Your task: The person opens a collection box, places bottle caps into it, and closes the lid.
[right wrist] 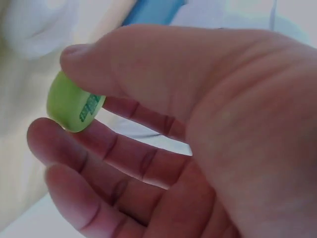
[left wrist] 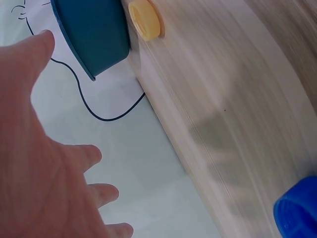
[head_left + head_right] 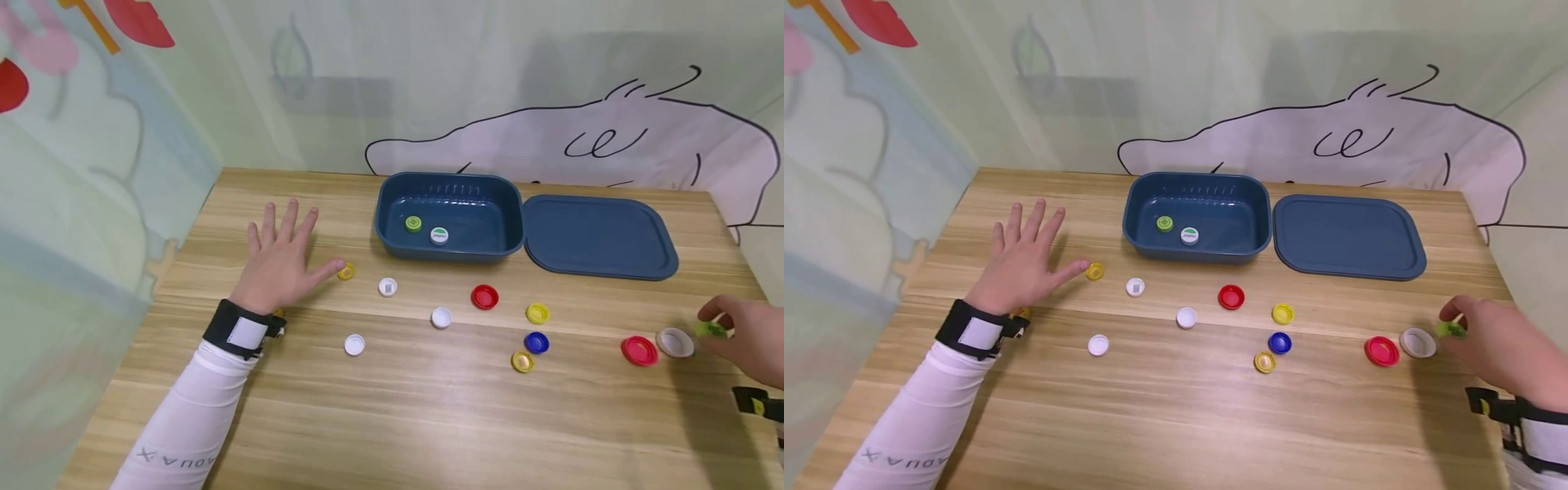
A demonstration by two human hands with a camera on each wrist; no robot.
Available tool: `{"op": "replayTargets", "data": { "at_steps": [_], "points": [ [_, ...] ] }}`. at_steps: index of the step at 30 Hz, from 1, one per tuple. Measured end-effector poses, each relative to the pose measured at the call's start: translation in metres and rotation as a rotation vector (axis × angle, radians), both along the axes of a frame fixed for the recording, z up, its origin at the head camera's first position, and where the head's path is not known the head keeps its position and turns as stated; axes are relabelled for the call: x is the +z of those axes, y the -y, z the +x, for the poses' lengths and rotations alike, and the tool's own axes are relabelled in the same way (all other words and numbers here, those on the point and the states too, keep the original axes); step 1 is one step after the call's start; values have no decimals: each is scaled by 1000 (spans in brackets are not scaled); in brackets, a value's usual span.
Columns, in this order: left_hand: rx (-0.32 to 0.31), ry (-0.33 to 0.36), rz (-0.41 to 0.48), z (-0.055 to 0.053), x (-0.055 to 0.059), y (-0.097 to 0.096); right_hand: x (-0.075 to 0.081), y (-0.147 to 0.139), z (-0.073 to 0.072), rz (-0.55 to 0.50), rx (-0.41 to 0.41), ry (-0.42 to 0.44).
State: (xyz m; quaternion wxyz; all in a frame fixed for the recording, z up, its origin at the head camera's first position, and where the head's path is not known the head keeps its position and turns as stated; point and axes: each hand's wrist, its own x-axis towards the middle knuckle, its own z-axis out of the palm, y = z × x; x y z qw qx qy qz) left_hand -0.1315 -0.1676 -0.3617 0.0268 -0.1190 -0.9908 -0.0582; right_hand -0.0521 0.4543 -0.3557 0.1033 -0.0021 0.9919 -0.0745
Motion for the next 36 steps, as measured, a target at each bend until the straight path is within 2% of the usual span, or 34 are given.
{"op": "replayTargets", "data": {
  "at_steps": [3,12,17,21,27,31,36],
  "points": [
    [-2,-2,1,1,0,-1,14,20,-10,29,50,-51],
    [-4,-6,-9,4,1,-6,74,102,-61,61,321,-153],
    [-16,-16,-3,5,-1,-10,91,148,-90,40,418,-161],
    [-24,-22,3,6,-3,-13,89,185,-112,20,486,-192],
    [-28,-35,3,7,-4,-13,69,236,-145,31,568,-193],
    [-33,-31,-1,8,-6,-15,53,255,-163,38,611,-165],
    [-35,-22,-2,8,-6,-16,39,268,-177,57,625,-128]
  ]
}}
